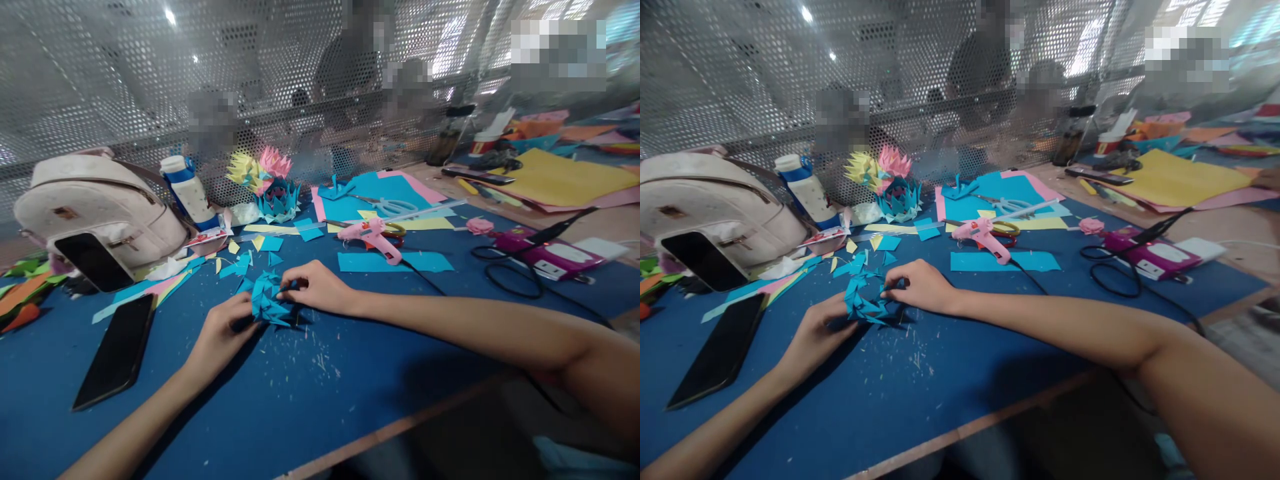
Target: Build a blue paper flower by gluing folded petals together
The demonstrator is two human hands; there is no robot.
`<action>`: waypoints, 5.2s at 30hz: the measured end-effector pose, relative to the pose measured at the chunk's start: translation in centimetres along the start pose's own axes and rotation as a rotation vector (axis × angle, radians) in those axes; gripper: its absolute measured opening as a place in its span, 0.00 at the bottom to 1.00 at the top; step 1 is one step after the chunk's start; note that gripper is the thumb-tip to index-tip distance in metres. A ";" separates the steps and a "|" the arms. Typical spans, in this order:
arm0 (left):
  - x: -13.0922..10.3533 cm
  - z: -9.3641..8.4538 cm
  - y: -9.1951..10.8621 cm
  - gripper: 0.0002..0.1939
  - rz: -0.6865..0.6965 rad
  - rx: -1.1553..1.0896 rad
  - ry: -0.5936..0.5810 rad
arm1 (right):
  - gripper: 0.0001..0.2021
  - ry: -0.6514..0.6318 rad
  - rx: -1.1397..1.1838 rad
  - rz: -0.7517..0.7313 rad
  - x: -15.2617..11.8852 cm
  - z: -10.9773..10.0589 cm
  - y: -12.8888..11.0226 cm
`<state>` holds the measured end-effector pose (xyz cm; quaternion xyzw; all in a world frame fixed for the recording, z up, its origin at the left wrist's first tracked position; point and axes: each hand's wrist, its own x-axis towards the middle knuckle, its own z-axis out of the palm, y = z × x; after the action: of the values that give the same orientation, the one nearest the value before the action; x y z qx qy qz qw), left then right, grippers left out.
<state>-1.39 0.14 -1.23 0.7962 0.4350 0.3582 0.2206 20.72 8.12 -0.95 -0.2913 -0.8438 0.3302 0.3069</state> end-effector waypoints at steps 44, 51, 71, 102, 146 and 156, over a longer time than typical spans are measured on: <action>0.8 -0.8 0.3 0.05 -0.017 -0.154 -0.014 | 0.07 0.056 -0.242 -0.324 -0.8 0.1 -0.5; 0.6 -1.0 0.4 0.05 -0.088 -0.181 0.014 | 0.04 -0.035 -0.105 -0.268 -0.8 -0.5 -0.3; 0.7 -0.6 -0.5 0.08 -0.383 -0.300 0.033 | 0.06 -0.034 0.121 -0.009 -0.6 0.5 -0.4; 0.7 -0.5 -1.1 0.12 -0.490 -0.358 0.058 | 0.04 -0.032 0.078 -0.080 -0.6 0.4 -0.5; 0.7 -0.3 -1.3 0.14 -0.620 -0.528 0.159 | 0.15 -0.057 0.361 0.092 0.1 1.0 0.6; 0.9 -0.1 -1.5 0.15 -0.646 -0.607 0.213 | 0.16 -0.074 0.365 0.153 0.2 0.8 0.4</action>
<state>-1.91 1.63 -1.83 0.4775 0.5567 0.4621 0.4985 20.10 8.20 -1.67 -0.2816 -0.7561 0.5104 0.2975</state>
